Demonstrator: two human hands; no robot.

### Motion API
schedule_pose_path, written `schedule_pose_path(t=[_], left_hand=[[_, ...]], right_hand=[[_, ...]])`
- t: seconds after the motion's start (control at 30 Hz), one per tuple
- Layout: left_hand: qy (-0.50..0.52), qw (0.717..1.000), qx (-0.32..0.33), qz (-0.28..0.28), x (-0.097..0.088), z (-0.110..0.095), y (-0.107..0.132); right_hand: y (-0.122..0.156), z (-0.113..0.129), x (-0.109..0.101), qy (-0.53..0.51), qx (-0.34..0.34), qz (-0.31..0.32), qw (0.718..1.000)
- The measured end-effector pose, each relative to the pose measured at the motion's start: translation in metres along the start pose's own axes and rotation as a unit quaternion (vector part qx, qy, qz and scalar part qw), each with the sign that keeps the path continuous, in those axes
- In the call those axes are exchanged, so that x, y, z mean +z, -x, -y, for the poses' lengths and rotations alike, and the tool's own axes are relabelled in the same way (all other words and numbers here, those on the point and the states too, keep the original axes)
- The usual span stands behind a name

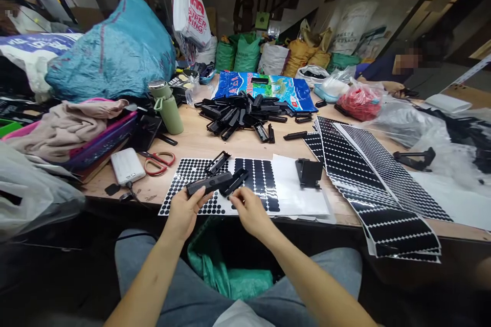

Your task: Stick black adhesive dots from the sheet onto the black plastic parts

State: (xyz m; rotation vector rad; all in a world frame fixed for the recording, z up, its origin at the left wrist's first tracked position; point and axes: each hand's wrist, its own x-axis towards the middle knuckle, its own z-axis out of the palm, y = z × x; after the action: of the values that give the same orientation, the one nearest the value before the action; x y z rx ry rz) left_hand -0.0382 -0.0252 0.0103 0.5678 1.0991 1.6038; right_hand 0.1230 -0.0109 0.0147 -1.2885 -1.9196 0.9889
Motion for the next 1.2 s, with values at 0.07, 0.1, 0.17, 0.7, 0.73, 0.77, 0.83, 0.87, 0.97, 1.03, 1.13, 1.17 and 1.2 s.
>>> schedule_pose_path(t=[0.07,0.1,0.17,0.7,0.73,0.77,0.83,0.87,0.97,1.03,1.13,1.17,1.2], left_hand=[[0.014,0.999,-0.027,0.029,0.005,0.002,0.012],[0.022,0.998,-0.037,0.036,0.009,0.002,0.017],[0.031,0.997,-0.050,0.045,0.015,0.004,0.026],[0.016,0.996,-0.055,0.066,0.039,0.019,0.050],[0.014,0.996,-0.057,0.065,0.039,0.020,0.050],[0.012,0.996,-0.058,0.066,0.039,0.022,0.050],[0.011,0.996,-0.061,0.070,0.040,0.024,0.050],[0.011,0.995,-0.063,0.070,0.040,0.025,0.051],[0.012,0.995,-0.067,0.073,0.042,0.027,0.051],[0.009,0.994,-0.070,0.077,0.043,0.030,0.050],[0.007,0.995,-0.071,0.071,0.044,0.040,0.044],[0.005,0.995,-0.072,0.067,0.043,0.044,0.041],[0.001,0.995,-0.074,0.063,0.043,0.049,0.038]], right_hand=[[0.000,0.010,-0.015,-0.051,-0.014,-0.027,0.998],[0.000,0.015,-0.020,-0.062,-0.021,-0.030,0.997],[0.000,0.020,-0.025,-0.066,-0.025,-0.028,0.997],[0.013,0.010,-0.029,-0.047,0.027,-0.043,0.998],[0.014,0.010,-0.030,-0.048,0.031,-0.040,0.998],[0.014,0.009,-0.030,-0.048,0.034,-0.037,0.998],[0.016,0.008,-0.030,-0.046,0.037,-0.035,0.998],[0.017,0.007,-0.029,-0.044,0.034,-0.038,0.998],[0.019,0.002,-0.025,-0.031,0.014,-0.052,0.998],[0.021,-0.005,-0.025,-0.009,-0.002,-0.082,0.997],[0.021,-0.027,-0.033,0.068,0.043,-0.157,0.984],[0.021,-0.036,-0.038,0.109,0.083,-0.175,0.975],[0.021,-0.045,-0.043,0.153,0.129,-0.180,0.963]])
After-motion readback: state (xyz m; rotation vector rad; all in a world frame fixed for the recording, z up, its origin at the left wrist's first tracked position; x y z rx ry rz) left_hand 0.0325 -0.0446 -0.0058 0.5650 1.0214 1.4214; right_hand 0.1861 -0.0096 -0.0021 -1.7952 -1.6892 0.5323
